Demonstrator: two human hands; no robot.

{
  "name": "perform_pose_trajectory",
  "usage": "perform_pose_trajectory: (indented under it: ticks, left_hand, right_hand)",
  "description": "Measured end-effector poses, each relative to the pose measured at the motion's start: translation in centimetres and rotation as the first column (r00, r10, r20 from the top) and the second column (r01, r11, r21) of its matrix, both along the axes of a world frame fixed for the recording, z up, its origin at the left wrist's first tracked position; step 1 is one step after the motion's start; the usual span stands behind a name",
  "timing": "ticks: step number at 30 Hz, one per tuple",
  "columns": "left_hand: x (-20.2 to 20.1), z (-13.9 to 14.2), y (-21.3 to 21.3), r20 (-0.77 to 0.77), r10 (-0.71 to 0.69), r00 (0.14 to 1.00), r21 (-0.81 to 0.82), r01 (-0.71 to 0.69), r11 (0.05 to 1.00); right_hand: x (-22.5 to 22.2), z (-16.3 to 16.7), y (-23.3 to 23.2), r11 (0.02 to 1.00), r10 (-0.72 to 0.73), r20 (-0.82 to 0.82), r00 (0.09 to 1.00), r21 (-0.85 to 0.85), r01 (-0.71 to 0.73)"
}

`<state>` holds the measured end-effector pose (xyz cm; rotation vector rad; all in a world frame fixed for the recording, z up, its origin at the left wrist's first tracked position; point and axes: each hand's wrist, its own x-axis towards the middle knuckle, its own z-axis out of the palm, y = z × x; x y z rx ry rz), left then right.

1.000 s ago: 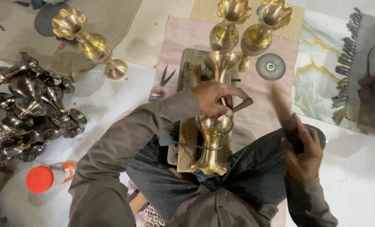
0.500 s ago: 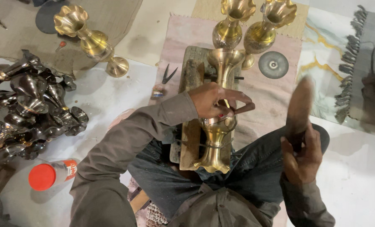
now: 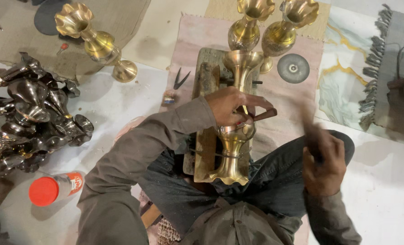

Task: The person sits on the floor with a brass vase held on a wooden shaping form and repeatedly hammers its surface with a mallet, repositioning the vase and using a wooden block to support and shape the metal. Piles of finished brass vases sit around the work area.

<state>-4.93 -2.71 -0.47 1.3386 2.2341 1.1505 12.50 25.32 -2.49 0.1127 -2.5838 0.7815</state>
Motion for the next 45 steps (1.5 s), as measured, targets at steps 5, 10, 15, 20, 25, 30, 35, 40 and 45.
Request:
perform_pose_trajectory:
  ticks: [5,10,15,20,25,30,35,40,45]
  left_hand:
    - [0.1,0.2,-0.5,-0.005,0.003,1.0,0.029,-0.003,1.0]
    - [0.6,-0.3,-1.0,0.027,-0.013,1.0,0.106,0.01,0.994]
    - [0.4,-0.8,-0.6,-0.068,0.012,0.998,0.037,-0.009,0.999]
    - [0.4,-0.6,-0.7,-0.08,0.002,0.997,0.072,0.004,0.997]
    - [0.6,-0.1,-1.2,0.022,-0.025,0.999,0.097,0.023,0.995]
    - [0.9,0.4,-1.7,0.094,-0.028,0.995,0.13,0.016,0.991]
    - [1.6,0.4,-2.3,-0.045,-0.026,0.999,0.174,0.034,0.984]
    - [1.8,0.2,-2.8,-0.139,-0.016,0.99,0.169,0.04,0.985]
    - [1.9,0.1,-2.9,-0.162,-0.013,0.987,0.238,0.052,0.97]
  right_hand:
    - [0.1,-0.3,0.2,0.982,0.011,0.005,1.0,-0.189,-0.01]
    - [0.1,-0.5,0.0,1.0,0.005,-0.078,0.997,0.026,-0.003]
    - [0.1,0.0,-0.2,0.997,0.015,-0.062,0.998,0.075,-0.01]
    - [0.1,0.3,-0.8,0.986,-0.069,0.035,0.997,-0.15,0.073]
    - [0.1,0.3,-1.3,0.934,0.029,-0.049,0.998,-0.354,-0.045]
    - [0.2,0.4,-1.5,0.972,-0.101,0.01,0.995,-0.211,0.1]
    - [0.3,0.5,-1.6,0.988,0.035,-0.184,0.982,0.153,-0.007]
    - [0.6,0.4,-1.8,0.939,0.049,-0.136,0.99,0.343,0.0]
    - [0.8,-0.1,-1.8,0.972,0.006,-0.139,0.99,0.233,0.027]
